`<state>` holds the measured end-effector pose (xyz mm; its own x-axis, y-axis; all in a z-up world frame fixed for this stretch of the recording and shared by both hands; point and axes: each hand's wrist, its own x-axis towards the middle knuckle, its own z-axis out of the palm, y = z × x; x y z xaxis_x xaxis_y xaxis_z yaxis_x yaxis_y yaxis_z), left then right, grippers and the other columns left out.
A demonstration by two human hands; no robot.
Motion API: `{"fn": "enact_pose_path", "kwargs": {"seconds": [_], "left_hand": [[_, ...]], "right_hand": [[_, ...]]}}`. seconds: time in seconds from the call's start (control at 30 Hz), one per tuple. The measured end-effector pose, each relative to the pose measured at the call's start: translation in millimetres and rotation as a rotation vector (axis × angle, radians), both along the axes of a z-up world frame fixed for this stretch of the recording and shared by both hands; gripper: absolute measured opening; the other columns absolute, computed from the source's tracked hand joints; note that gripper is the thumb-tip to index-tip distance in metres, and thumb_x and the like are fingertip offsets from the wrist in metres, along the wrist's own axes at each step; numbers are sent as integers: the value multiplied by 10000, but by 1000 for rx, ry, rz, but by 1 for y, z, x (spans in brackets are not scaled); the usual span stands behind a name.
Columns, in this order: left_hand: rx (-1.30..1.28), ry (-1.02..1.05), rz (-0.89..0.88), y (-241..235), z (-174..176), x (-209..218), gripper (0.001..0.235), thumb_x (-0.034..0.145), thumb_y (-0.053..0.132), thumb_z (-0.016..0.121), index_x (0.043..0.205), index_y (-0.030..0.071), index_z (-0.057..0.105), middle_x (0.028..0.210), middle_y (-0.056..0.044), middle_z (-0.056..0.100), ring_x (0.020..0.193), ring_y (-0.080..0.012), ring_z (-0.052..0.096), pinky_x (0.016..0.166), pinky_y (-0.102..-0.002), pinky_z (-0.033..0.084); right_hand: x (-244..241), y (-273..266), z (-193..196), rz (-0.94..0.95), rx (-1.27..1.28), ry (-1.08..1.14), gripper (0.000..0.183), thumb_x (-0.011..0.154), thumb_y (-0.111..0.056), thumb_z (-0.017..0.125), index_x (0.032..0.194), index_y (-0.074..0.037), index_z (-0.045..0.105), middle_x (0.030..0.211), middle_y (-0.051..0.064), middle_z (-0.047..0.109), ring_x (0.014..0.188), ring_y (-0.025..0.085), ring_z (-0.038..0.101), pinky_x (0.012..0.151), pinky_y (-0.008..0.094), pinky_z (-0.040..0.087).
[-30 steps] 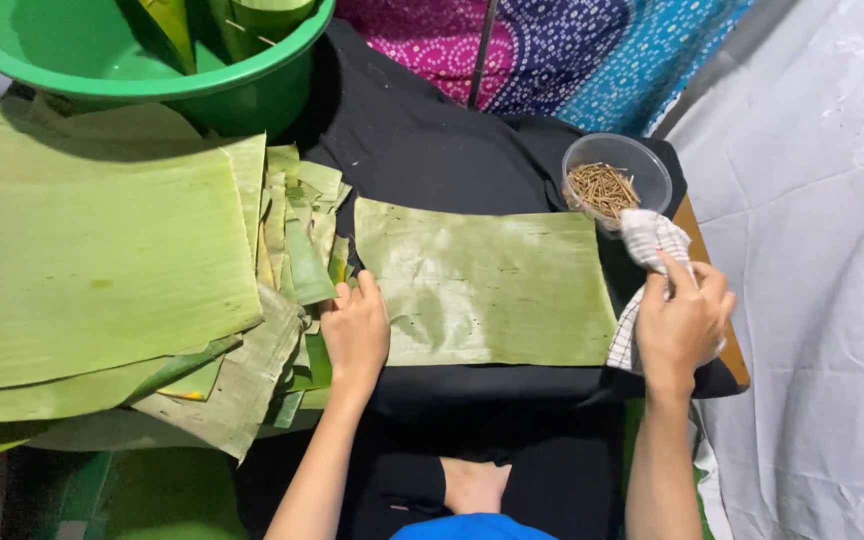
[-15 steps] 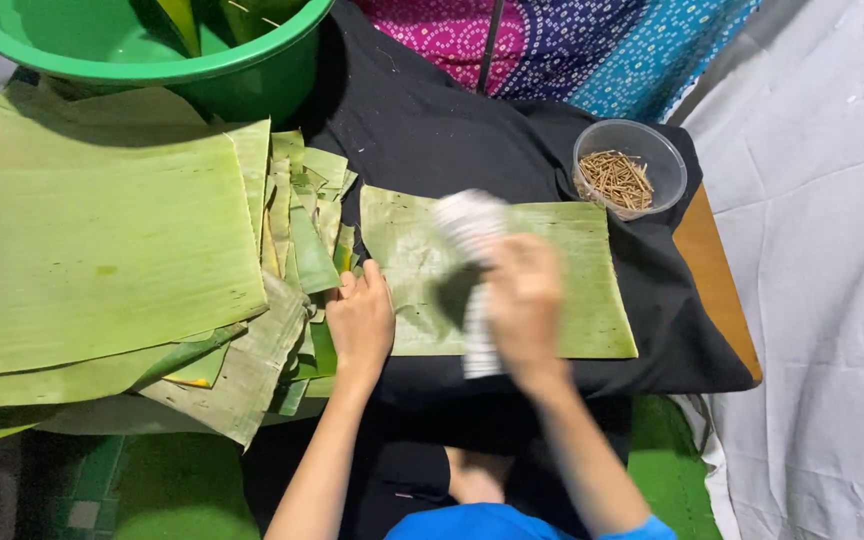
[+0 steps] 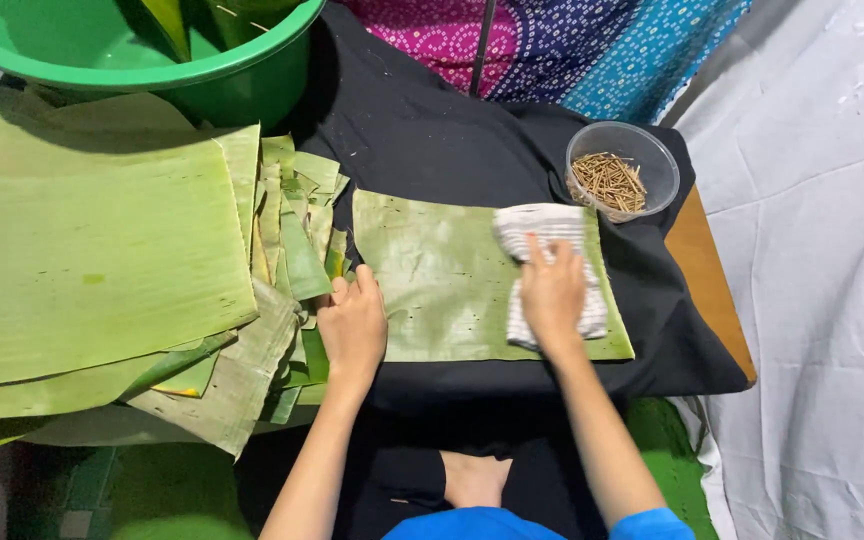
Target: Folding banana leaves into cones and securing them with small wooden sticks.
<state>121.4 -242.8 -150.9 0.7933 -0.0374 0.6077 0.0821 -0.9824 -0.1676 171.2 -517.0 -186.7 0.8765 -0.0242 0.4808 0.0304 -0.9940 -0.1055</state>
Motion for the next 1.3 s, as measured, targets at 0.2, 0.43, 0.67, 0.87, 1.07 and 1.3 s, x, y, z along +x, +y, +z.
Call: {"fn": "enact_pose_path", "kwargs": {"seconds": [0.2, 0.43, 0.67, 0.87, 1.07, 1.3], "left_hand": [[-14, -17, -25, 1, 6, -2, 138, 915, 251, 651, 838, 197, 551, 560, 50, 552, 739, -140, 613, 589, -243, 523], [16, -22, -37, 0, 9, -1, 167, 931, 264, 666, 832, 195, 551, 551, 55, 551, 715, -127, 607, 584, -230, 512], [40, -18, -13, -1, 9, -3, 142, 918, 275, 677, 868, 194, 572, 557, 66, 541, 718, -116, 598, 576, -228, 513], [7, 7, -1, -2, 3, -1, 155, 948, 256, 657, 891, 173, 540, 620, 35, 579, 738, -141, 587, 561, -267, 488], [-57, 49, -9, -3, 0, -2, 161, 992, 235, 628, 927, 134, 520, 661, -6, 585, 743, -177, 558, 490, -314, 444], [-76, 51, 23, -3, 0, -2, 167, 980, 247, 641, 907, 144, 530, 675, -12, 521, 625, -164, 518, 456, -301, 418]], "right_hand": [[-4, -19, 11, 18, 52, -61, 390, 856, -117, 696, 1243, -129, 742, 1125, 133, 553, 1021, 374, 588, 888, 468, 507], [-28, 101, 31, 272, 190, 51, 415, 864, -132, 637, 1271, -168, 712, 1114, 122, 570, 997, 359, 596, 844, 451, 514], [-23, 45, 27, 135, 110, 126, 422, 906, -303, 677, 1292, -135, 686, 1159, 133, 577, 1028, 363, 602, 785, 466, 545], [-35, -102, 134, 4, 580, -129, 175, 1019, -98, 621, 1130, -44, 745, 901, 130, 704, 807, 297, 665, 717, 392, 525], [21, -222, 31, -247, 361, 203, 249, 966, -189, 643, 1033, 30, 740, 833, 185, 720, 731, 350, 672, 673, 439, 506], [25, -202, 13, -212, 289, 147, 247, 961, -170, 657, 935, 74, 686, 896, 221, 725, 803, 414, 675, 730, 485, 506]]}}
